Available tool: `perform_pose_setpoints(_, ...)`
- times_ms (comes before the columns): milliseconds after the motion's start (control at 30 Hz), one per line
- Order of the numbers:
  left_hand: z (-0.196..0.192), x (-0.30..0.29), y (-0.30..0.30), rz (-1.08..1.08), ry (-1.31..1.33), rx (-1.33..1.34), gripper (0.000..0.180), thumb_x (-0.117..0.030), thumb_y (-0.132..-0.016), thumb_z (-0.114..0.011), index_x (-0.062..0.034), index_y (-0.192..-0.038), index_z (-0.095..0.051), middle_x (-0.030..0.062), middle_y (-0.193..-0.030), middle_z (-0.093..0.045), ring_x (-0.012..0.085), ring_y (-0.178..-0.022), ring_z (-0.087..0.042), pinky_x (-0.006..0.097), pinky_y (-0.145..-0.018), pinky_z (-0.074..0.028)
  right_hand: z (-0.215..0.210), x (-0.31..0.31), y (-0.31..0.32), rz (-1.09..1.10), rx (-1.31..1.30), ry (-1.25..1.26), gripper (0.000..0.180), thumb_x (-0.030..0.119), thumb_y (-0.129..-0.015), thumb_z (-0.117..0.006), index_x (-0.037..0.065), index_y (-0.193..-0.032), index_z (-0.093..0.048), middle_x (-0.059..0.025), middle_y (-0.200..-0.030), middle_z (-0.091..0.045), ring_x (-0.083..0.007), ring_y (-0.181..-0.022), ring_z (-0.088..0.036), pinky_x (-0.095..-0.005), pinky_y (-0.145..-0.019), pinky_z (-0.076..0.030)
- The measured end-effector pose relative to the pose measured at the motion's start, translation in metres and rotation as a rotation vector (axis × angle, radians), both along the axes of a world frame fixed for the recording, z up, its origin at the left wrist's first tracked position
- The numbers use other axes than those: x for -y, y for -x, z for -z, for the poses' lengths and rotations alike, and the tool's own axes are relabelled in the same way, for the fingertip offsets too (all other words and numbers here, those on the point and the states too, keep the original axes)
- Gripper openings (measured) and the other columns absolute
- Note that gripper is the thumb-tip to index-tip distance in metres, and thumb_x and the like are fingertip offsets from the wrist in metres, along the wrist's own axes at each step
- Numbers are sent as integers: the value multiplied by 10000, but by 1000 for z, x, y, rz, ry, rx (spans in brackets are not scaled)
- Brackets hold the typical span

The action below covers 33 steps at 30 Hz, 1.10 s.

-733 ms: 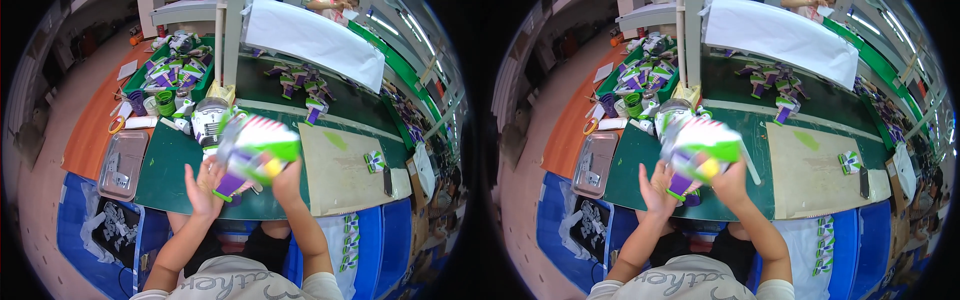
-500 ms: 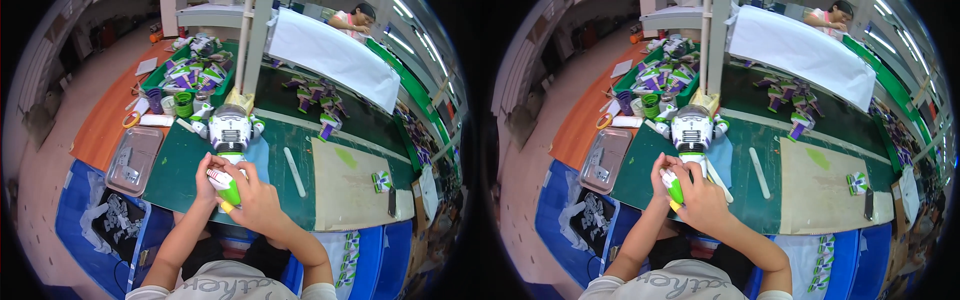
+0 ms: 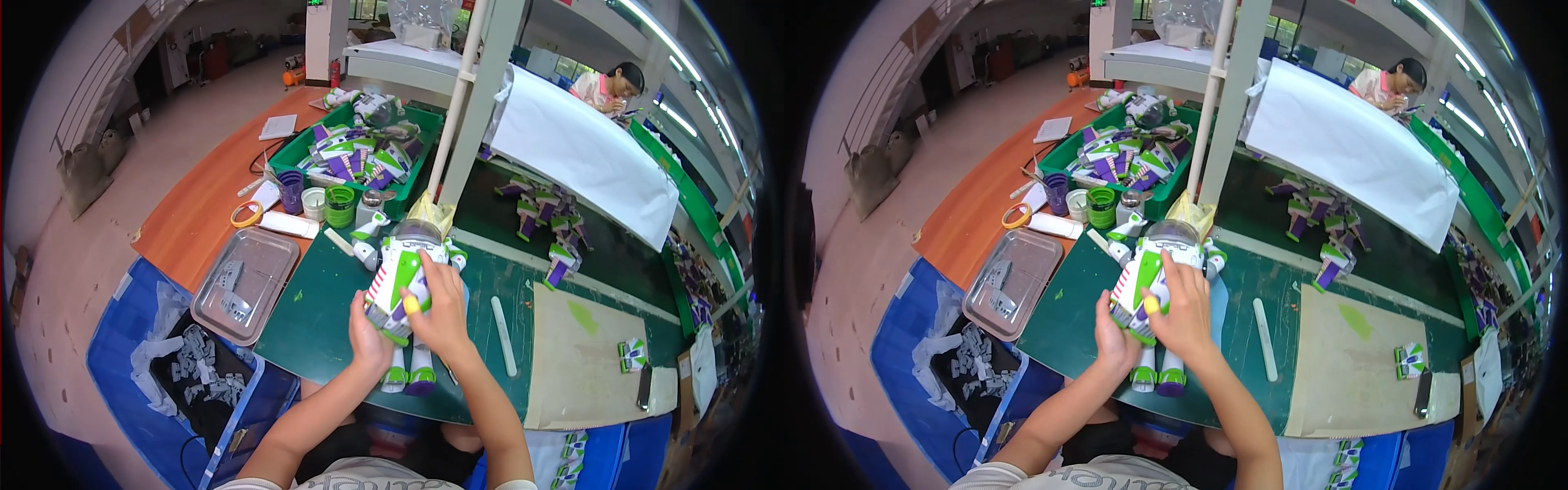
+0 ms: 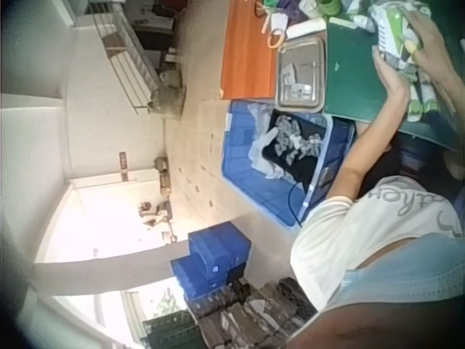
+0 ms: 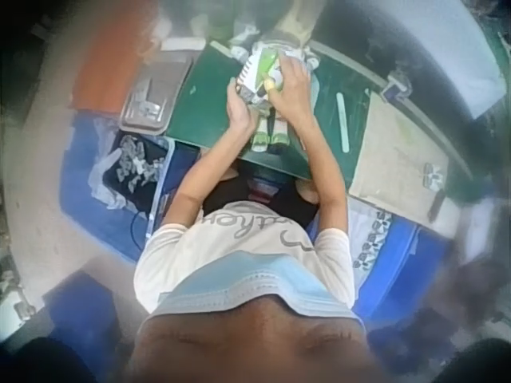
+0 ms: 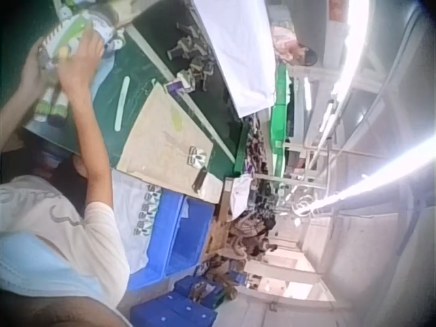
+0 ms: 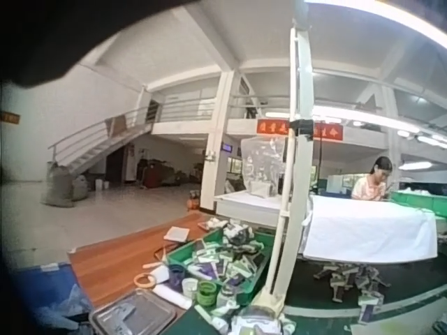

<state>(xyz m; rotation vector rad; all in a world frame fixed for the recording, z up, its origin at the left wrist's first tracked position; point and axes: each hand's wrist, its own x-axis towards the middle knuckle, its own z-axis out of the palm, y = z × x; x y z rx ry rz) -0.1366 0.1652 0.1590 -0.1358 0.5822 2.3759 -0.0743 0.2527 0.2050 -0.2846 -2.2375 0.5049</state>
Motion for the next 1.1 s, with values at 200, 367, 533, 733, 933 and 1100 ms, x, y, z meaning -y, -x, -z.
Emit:
perform_pose_setpoints(200,52,-43,46,-93,438,-415,219,-290,-917,-473,-83,-926,-544,33,-952,-499,131,-921,-469,294,-803,-390,12,-55,55,40,119,-47,429,99,-814,-536,3,-1230,-498,-147,-1124,-519,-326,-1069,-446,-387,-948,-328)
perform_pose_setpoints(367,61,-37,92,22,173,-101,229,-268,-877,-524,-94,-1023,-502,22,-1014,-533,153,-947,-506,330,-863,-374,19,-52,58,32,141,-83,391,145,-846,-498,52,-1225,-519,-145,-1208,-497,-329,-1179,-394,-419,-1012,-256)
perform_pose_setpoints(533,62,-65,101,318,181,-375,487,-288,-865,-615,-49,-1235,-407,50,-1103,-540,139,-982,-542,284,-826,-454,20,-81,71,151,186,-147,343,180,-846,-493,81,-1165,-569,-157,-1213,-505,-335,-1186,-404,-444,-999,-271)
perform_pose_setpoints(733,83,-70,105,212,252,-523,500,-210,-855,-632,-47,-1272,-411,36,-1100,-552,124,-957,-544,270,-844,-437,25,-80,72,155,87,3,347,169,-852,-488,24,-1162,-550,-146,-1086,-587,-316,-1008,-513,-402,-895,-368)
perform_pose_setpoints(933,80,-66,106,256,39,-284,477,-476,-893,-428,-91,-1168,-483,79,-1134,-542,205,-1020,-528,369,-893,-414,23,-87,64,193,82,64,322,195,-882,-483,13,-1135,-568,-154,-1039,-601,-303,-985,-525,-384,-875,-397)
perform_pose_setpoints(1100,59,-50,155,-320,165,-210,472,-492,-913,-378,-58,-1057,-498,113,-1078,-560,230,-1037,-513,384,-894,-398,25,-81,71,187,79,41,305,193,-879,-484,14,-1107,-579,-157,-1040,-600,-306,-979,-521,-389,-875,-389)
